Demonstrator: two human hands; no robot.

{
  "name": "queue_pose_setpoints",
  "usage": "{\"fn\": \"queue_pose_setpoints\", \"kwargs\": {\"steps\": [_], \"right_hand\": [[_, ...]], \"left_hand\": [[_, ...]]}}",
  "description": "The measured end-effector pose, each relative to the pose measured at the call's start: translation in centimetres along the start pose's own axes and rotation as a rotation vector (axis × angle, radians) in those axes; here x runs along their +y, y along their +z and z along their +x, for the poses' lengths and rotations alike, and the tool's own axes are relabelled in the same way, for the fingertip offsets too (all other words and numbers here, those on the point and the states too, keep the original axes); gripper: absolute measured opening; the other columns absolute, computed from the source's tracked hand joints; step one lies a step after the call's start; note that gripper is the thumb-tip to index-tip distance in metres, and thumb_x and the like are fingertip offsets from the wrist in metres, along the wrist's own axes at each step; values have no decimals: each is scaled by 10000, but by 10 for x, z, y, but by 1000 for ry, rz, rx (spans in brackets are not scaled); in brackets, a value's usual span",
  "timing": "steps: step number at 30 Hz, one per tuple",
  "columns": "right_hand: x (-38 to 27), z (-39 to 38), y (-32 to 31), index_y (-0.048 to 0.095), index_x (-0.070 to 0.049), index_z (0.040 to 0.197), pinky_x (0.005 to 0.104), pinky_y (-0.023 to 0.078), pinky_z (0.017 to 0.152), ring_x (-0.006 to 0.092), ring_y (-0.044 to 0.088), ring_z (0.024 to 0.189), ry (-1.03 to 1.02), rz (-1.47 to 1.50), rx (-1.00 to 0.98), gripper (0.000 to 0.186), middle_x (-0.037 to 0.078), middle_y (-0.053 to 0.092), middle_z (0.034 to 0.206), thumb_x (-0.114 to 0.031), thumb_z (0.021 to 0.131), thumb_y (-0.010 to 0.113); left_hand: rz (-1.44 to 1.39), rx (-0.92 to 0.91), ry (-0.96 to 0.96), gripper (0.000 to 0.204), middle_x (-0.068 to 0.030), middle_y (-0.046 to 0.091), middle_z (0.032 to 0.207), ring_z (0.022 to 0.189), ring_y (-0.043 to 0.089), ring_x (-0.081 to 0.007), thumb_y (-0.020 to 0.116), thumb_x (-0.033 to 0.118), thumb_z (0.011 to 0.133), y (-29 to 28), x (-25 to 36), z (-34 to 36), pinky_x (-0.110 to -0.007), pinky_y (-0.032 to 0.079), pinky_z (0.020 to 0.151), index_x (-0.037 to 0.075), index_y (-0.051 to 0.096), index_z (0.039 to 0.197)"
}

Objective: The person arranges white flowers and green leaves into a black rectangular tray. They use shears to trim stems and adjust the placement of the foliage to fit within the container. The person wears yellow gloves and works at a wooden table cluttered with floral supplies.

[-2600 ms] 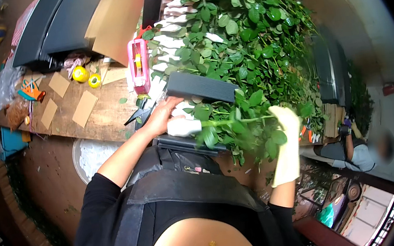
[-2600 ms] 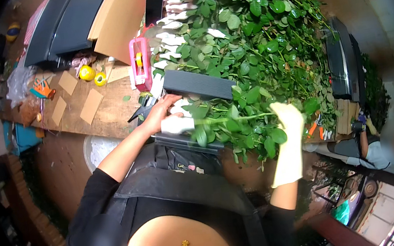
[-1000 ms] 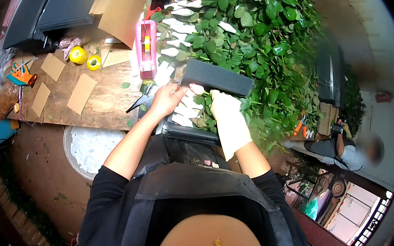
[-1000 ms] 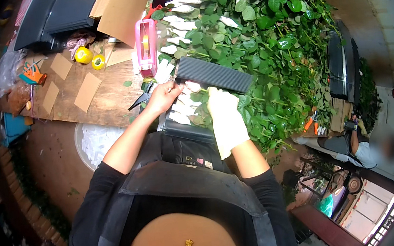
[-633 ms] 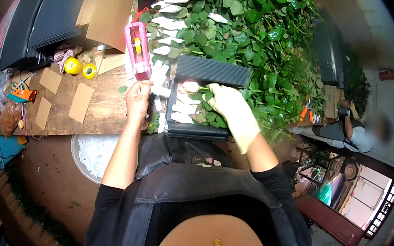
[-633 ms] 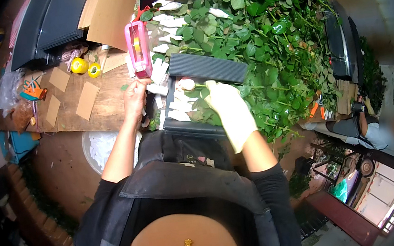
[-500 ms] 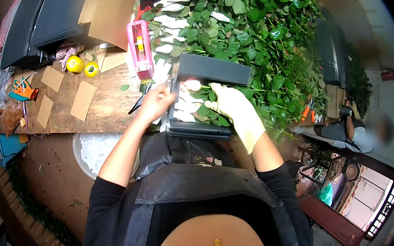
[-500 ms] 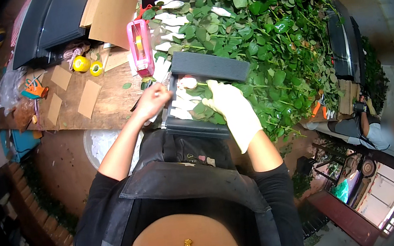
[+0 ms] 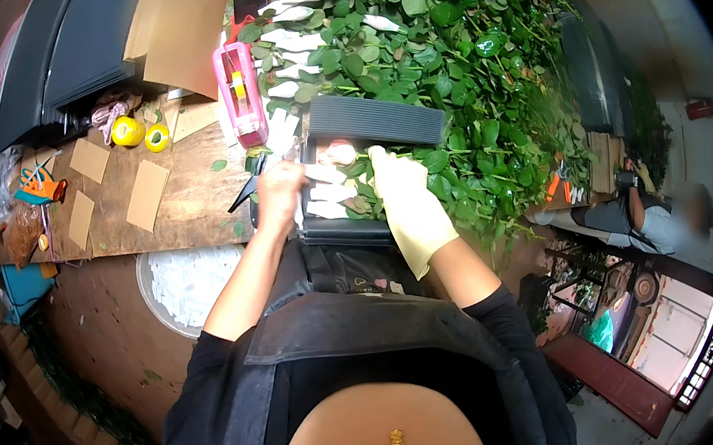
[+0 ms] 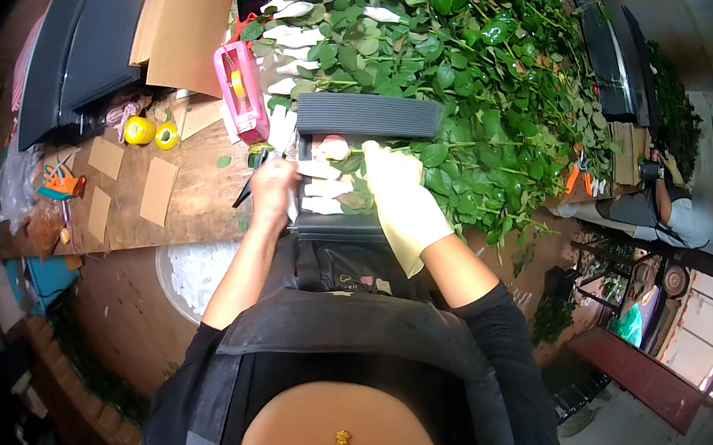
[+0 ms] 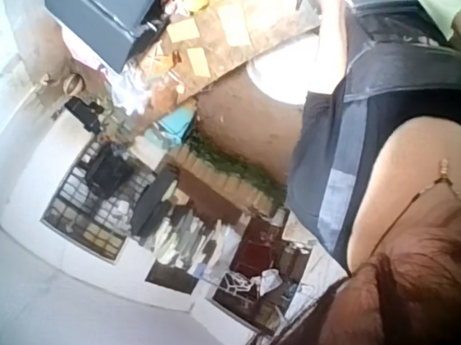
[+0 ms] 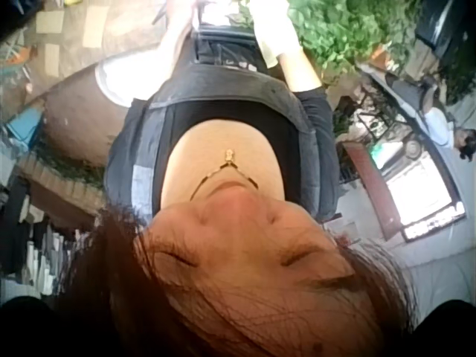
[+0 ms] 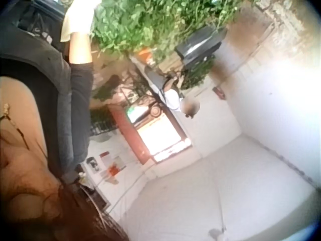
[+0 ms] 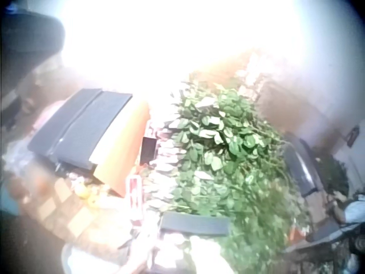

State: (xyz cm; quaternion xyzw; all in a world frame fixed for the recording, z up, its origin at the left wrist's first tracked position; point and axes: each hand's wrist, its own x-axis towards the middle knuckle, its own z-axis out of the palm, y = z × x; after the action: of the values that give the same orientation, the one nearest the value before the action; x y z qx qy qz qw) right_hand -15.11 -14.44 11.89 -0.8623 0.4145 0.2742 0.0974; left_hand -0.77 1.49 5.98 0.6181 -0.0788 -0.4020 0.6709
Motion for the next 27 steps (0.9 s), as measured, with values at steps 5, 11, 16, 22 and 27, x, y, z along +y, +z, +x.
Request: {"fn": "queue_pose_setpoints", "kwargs": {"steps": [5, 11, 16, 22, 27], "right_hand": [[9, -26, -28, 436, -192, 1518, 460, 558, 900, 333, 715, 1040, -105, 75, -3, 657, 139, 733, 1145, -444, 952, 656], [17, -77, -60, 605, -183, 1386, 424, 541, 904, 287, 713, 972, -560, 251, 296, 467, 119, 743, 1081, -440, 996, 600], [-4, -35, -22, 692, -101, 1165, 460, 558, 851, 315, 736, 997, -363, -31, -93, 332, 130, 757, 1073, -355, 963, 623], [-10, -25, -12, 724, -85, 1104, 470, 561, 848, 310, 738, 1007, -362, -12, -128, 287, 162, 755, 1063, -306, 966, 603], [4, -42, -28, 698, -75, 1080, 485, 561, 830, 344, 731, 943, -454, 109, -65, 265, 174, 751, 1025, -291, 994, 571]], "left_hand": [[-2, -39, -40, 237, 41, 563, 695, 627, 519, -52, 639, 113, 943, -66, 50, 19, -240, 397, 573, 111, 576, 715], [779, -269, 123, 328, -29, 597, 781, 745, 565, -124, 781, 306, 904, -41, 32, -13, -318, 480, 695, 55, 576, 856], [835, -455, 37, 358, -125, 670, 735, 738, 656, -250, 742, 438, 925, -9, 32, -4, -382, 516, 731, 82, 704, 924], [510, -311, 54, 240, -36, 682, 801, 743, 615, -146, 671, 284, 980, -34, 1, -5, -323, 505, 708, 53, 730, 956], [199, -193, -44, 200, -16, 662, 825, 731, 595, -95, 634, 154, 967, -79, 48, -8, -249, 484, 671, 62, 599, 793]]}}
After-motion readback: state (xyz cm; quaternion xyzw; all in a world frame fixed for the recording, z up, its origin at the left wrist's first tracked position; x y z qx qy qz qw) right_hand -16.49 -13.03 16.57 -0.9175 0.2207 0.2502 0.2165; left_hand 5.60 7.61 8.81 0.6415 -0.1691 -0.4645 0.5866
